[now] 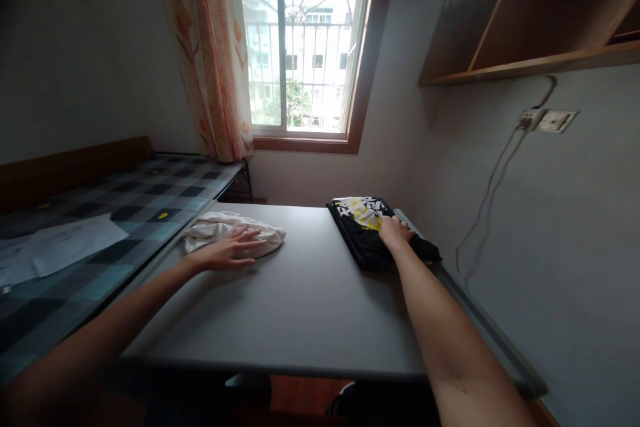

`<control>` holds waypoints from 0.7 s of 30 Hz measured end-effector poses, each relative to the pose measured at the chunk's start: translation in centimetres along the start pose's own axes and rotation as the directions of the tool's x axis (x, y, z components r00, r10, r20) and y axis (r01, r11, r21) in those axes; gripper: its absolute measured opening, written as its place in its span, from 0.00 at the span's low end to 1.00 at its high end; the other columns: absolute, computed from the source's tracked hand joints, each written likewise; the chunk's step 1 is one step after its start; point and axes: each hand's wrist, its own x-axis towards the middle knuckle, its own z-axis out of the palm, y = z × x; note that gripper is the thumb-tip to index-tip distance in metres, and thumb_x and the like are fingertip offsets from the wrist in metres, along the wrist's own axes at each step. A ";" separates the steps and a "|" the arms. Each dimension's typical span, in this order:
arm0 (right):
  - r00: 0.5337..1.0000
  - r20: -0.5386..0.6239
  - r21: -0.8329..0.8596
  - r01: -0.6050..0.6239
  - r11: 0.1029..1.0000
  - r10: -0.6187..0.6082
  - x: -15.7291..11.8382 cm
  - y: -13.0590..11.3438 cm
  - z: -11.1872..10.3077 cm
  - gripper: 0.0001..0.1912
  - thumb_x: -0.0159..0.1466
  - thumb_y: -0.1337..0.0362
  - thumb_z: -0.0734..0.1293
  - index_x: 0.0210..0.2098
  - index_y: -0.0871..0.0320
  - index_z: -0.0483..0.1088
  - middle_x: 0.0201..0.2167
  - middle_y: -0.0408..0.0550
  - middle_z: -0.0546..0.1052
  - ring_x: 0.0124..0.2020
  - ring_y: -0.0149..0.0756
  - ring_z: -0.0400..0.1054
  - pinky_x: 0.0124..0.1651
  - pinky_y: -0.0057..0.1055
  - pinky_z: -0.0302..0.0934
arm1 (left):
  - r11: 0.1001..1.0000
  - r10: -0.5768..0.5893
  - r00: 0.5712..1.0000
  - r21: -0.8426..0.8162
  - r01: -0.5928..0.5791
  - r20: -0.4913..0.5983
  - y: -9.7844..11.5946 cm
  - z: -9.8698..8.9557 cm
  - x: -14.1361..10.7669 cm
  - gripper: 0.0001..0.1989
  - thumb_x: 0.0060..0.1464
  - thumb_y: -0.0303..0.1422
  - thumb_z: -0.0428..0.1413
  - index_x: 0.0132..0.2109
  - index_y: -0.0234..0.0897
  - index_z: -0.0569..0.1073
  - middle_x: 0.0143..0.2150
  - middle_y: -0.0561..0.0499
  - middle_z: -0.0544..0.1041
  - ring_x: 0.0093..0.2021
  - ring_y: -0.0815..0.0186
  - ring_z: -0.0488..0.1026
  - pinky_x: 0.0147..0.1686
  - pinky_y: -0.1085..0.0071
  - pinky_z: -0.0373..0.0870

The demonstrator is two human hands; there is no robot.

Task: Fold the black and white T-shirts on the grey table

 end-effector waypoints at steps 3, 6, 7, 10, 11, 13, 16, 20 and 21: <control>0.993 -0.109 0.125 0.058 0.990 -0.044 0.5 -0.4 -1.4 0.13 0.64 0.62 0.60 0.43 0.55 0.74 0.49 0.57 0.70 0.49 0.49 0.69 0.54 0.51 0.60 | 0.997 -0.069 0.998 0.030 0.069 0.012 -0.8 2.0 1.0 0.29 0.60 0.54 0.45 0.66 0.56 0.60 0.72 0.53 0.52 0.71 0.45 0.39 0.64 0.40 0.34; 0.958 -0.287 0.373 0.109 0.921 0.003 1.8 -1.1 -4.0 0.10 0.63 0.65 0.60 0.39 0.60 0.72 0.42 0.58 0.72 0.45 0.46 0.69 0.51 0.43 0.62 | 0.938 -0.340 0.939 0.057 0.343 -0.059 -3.0 3.4 1.5 0.32 0.58 0.55 0.45 0.67 0.55 0.58 0.73 0.50 0.48 0.70 0.38 0.38 0.61 0.33 0.34; 0.931 -0.360 0.478 0.135 0.868 0.054 2.2 -1.5 -5.2 0.10 0.64 0.65 0.59 0.39 0.61 0.70 0.40 0.57 0.72 0.43 0.44 0.69 0.50 0.41 0.63 | 0.901 -0.427 0.901 0.053 0.431 -0.077 -3.7 3.6 1.7 0.33 0.58 0.56 0.46 0.67 0.54 0.58 0.73 0.50 0.46 0.70 0.36 0.38 0.60 0.31 0.35; 0.818 -0.549 0.667 0.303 0.681 0.174 2.9 -3.7 -9.2 0.12 0.68 0.62 0.54 0.44 0.58 0.65 0.41 0.56 0.72 0.44 0.42 0.69 0.48 0.40 0.64 | 0.833 -0.546 0.825 0.014 0.554 -0.143 -4.6 3.6 2.1 0.33 0.58 0.55 0.47 0.66 0.50 0.61 0.73 0.46 0.46 0.70 0.34 0.38 0.60 0.31 0.37; 0.803 -0.572 0.684 0.355 0.637 0.167 2.7 -4.7 -10.5 0.12 0.69 0.60 0.53 0.45 0.57 0.64 0.42 0.55 0.72 0.44 0.42 0.68 0.48 0.40 0.64 | 0.842 -0.533 0.825 -0.023 0.539 -0.187 -4.3 3.2 2.3 0.32 0.58 0.54 0.48 0.66 0.49 0.62 0.73 0.45 0.47 0.70 0.36 0.38 0.61 0.33 0.38; 0.843 -0.530 0.740 0.409 0.533 0.089 1.7 -7.4 -12.7 0.11 0.69 0.57 0.55 0.44 0.55 0.64 0.41 0.53 0.72 0.45 0.39 0.69 0.48 0.36 0.64 | 0.899 -0.437 0.851 -0.158 0.408 -0.291 -2.7 2.2 3.0 0.34 0.57 0.52 0.51 0.68 0.45 0.59 0.72 0.42 0.47 0.71 0.40 0.40 0.64 0.39 0.42; 0.904 -0.394 0.869 0.425 0.253 -0.167 -1.3 -12.1 -14.5 0.13 0.68 0.50 0.58 0.42 0.52 0.64 0.35 0.45 0.73 0.41 0.36 0.70 0.43 0.32 0.66 | 0.873 -0.237 0.890 -0.487 0.020 -0.389 2.0 -0.4 4.5 0.47 0.52 0.50 0.58 0.71 0.47 0.43 0.73 0.40 0.42 0.69 0.47 0.52 0.60 0.50 0.60; 0.798 -0.289 0.955 0.282 -0.096 -0.530 -5.8 -17.6 -15.3 0.19 0.61 0.44 0.65 0.40 0.52 0.66 0.31 0.41 0.73 0.36 0.34 0.70 0.39 0.31 0.66 | 0.565 -0.226 0.834 -0.765 -0.309 -0.503 9.0 -4.6 6.8 0.51 0.46 0.48 0.64 0.71 0.48 0.46 0.70 0.40 0.54 0.62 0.51 0.65 0.53 0.57 0.70; 0.760 -0.277 0.960 0.243 -0.138 -0.588 -6.7 -18.5 -15.4 0.20 0.60 0.44 0.66 0.40 0.52 0.67 0.31 0.40 0.73 0.36 0.34 0.70 0.39 0.31 0.67 | 0.526 -0.271 0.777 -0.763 -0.375 -0.569 10.2 -5.6 7.2 0.49 0.44 0.46 0.65 0.69 0.44 0.53 0.67 0.40 0.61 0.61 0.52 0.66 0.55 0.58 0.68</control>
